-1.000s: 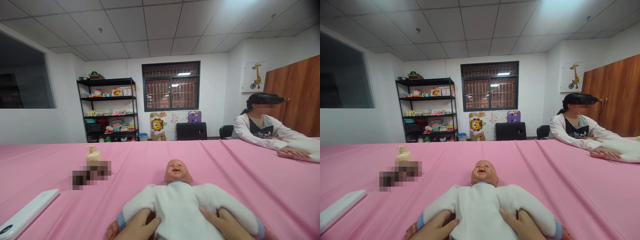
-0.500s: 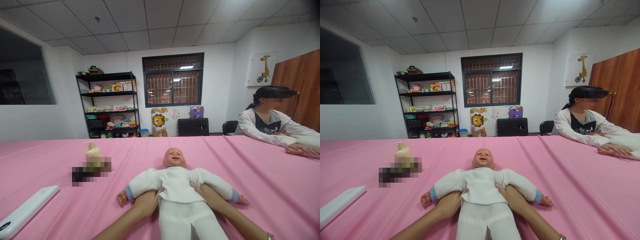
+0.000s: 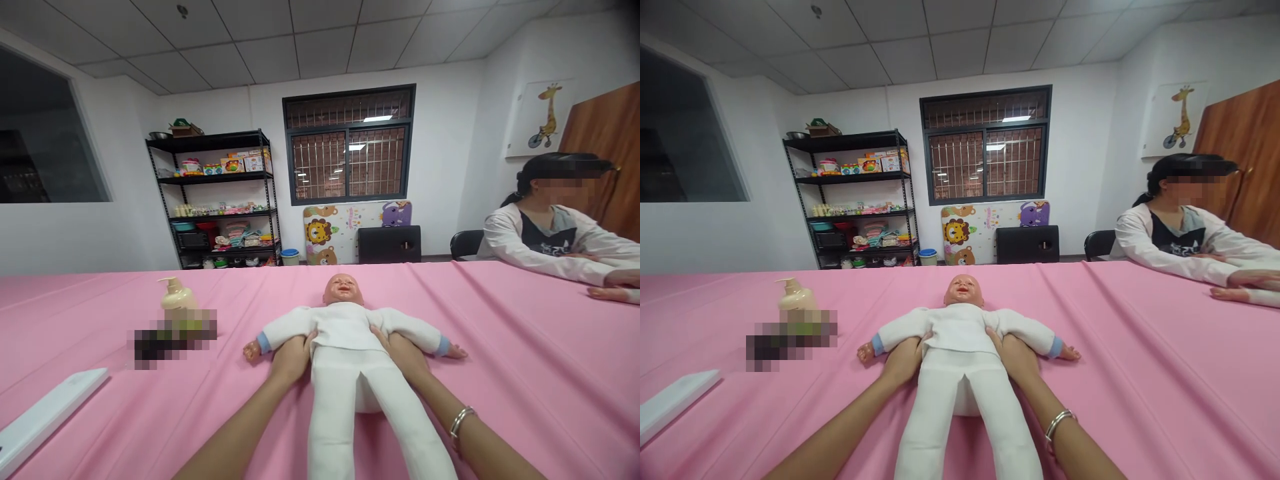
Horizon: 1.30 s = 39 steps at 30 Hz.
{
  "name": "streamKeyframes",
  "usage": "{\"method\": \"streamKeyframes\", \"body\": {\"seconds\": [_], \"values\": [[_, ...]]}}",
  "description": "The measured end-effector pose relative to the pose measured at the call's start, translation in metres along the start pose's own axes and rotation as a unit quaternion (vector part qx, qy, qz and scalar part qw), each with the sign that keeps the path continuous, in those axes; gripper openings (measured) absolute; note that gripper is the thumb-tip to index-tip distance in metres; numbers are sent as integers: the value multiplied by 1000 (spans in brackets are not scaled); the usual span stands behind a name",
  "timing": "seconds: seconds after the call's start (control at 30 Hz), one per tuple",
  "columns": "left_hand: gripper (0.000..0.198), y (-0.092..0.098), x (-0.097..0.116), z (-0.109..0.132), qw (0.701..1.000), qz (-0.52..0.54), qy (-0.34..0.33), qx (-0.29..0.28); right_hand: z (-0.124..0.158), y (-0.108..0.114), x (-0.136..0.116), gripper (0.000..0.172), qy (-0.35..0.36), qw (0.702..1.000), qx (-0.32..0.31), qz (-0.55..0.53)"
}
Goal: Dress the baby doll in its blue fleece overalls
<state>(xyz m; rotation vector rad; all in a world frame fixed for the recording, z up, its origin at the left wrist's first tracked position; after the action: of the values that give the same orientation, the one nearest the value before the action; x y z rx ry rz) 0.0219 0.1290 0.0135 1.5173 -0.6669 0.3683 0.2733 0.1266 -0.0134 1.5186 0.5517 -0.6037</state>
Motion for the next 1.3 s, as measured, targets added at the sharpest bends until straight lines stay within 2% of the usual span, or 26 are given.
{"method": "streamKeyframes", "body": {"seconds": [0.1,0.27,0.37,0.5,0.63,0.73,0.8,0.87,0.93,1.0,1.17,1.3], "values": [[59,6,-12,-3,1000,-15,12,20,-9,6,18,75,-22,999,2,28],[49,17,-20,1,999,6,-11,45,-11,38,58,56,-32,995,82,-41],[41,23,-28,2,998,0,13,59,-6,57,85,47,-74,986,146,-41],[37,32,-44,4,994,-37,67,71,-1,64,94,41,-91,980,171,-41],[34,51,-53,9,983,-108,103,106,11,55,81,34,-71,983,150,-76],[32,60,-39,15,978,-141,71,135,22,39,53,32,-13,986,95,-136],[35,52,-23,18,988,-104,26,110,30,28,27,36,33,979,59,-193],[38,34,-1,22,997,-42,-44,53,38,19,3,45,65,968,26,-241],[37,15,22,30,994,-1,-108,-3,44,10,-14,57,76,960,-12,-271],[34,2,36,37,989,17,-141,-34,48,1,-23,65,77,955,-51,-281],[29,0,36,36,986,88,-138,-27,51,-20,-26,71,79,942,-136,-297],[30,1,29,30,983,127,-128,-29,49,-24,-27,70,90,943,-136,-291]]}}
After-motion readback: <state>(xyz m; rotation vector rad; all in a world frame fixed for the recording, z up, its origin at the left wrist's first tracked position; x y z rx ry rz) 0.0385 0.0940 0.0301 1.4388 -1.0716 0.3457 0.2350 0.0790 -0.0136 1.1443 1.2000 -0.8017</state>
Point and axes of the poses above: each hand's wrist, its own z-axis away from the middle knuckle, its own y-axis out of the back of the hand, x = y × z, the point moved 10 cm from there along -z, towards the middle knuckle, and after that the axes turned 9 degrees about -x, right-handed, at the moved point
